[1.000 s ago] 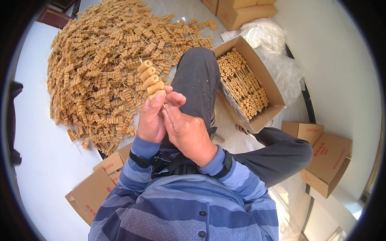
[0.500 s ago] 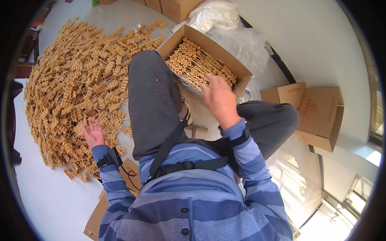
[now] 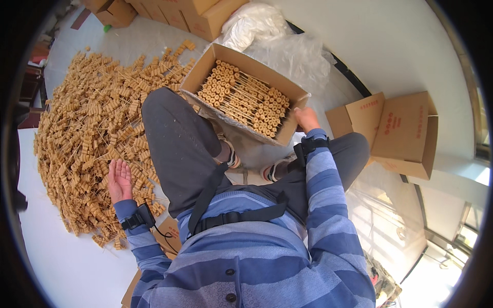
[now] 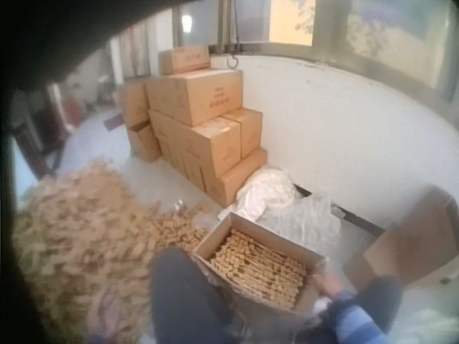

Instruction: The person sits on the floor and repeatedly picks up small cylindrical snack pieces, threading them onto thin wooden sticks. The person then places the completed skewers into a cardboard box.

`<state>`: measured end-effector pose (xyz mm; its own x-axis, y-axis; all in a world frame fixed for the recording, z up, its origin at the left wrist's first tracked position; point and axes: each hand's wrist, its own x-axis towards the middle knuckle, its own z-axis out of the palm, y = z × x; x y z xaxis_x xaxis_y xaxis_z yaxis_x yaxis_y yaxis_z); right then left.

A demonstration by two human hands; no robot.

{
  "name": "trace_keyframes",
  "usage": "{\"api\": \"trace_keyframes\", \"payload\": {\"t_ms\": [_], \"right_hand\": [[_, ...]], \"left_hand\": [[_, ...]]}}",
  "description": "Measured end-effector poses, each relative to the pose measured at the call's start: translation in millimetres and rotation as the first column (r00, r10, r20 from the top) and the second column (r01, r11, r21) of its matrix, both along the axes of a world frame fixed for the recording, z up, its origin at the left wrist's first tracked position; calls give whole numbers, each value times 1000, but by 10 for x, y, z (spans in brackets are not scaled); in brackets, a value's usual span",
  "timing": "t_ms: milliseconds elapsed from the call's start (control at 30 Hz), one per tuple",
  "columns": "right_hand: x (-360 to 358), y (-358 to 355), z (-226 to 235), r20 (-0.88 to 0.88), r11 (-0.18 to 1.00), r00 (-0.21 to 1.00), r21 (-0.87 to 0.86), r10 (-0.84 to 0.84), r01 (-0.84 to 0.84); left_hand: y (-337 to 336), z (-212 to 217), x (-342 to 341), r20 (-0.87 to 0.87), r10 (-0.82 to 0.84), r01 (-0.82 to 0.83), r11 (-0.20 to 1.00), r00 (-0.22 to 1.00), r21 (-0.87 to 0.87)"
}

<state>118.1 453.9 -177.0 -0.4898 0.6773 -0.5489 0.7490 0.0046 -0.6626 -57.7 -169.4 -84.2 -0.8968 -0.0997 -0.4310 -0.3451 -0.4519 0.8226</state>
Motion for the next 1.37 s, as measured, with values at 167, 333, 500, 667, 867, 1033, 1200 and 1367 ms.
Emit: {"api": "trace_keyframes", "payload": {"t_ms": [167, 333, 500, 667, 867, 1033, 1200, 1367], "right_hand": [[103, 389, 160, 105, 996, 993, 58, 57, -64], [600, 1027, 222, 248, 998, 968, 65, -40, 25], [1106, 1965, 128, 504, 942, 863, 276, 26, -189], [1246, 2608, -71, 616, 873, 787, 365, 35, -325], [1133, 2608, 192, 660, 898, 731, 198, 175, -394], [911, 2473, 410, 657, 984, 741, -14, 141, -175], [576, 2449, 1008, 872, 886, 401, -77, 283, -457], [-364, 2339, 2403, 814, 831, 477, -14, 333, -556]], "left_hand": [[598, 646, -186, -192, -247, 241, 969, 950, -55], [1106, 982, -138, -183, -303, 289, 952, 935, -100], [1542, 1203, -91, -214, -520, 429, 830, 827, -357], [2258, 1125, -265, -205, -874, 176, 308, 439, -935], [2812, 772, -707, 109, -994, 46, -109, -5, -993], [2848, 757, -883, 157, -987, 134, -158, -18, -978], [2715, 859, -1057, 102, -995, 275, -97, 3, -957], [2527, 1158, -987, 182, -983, 412, -181, -37, -893]]}}
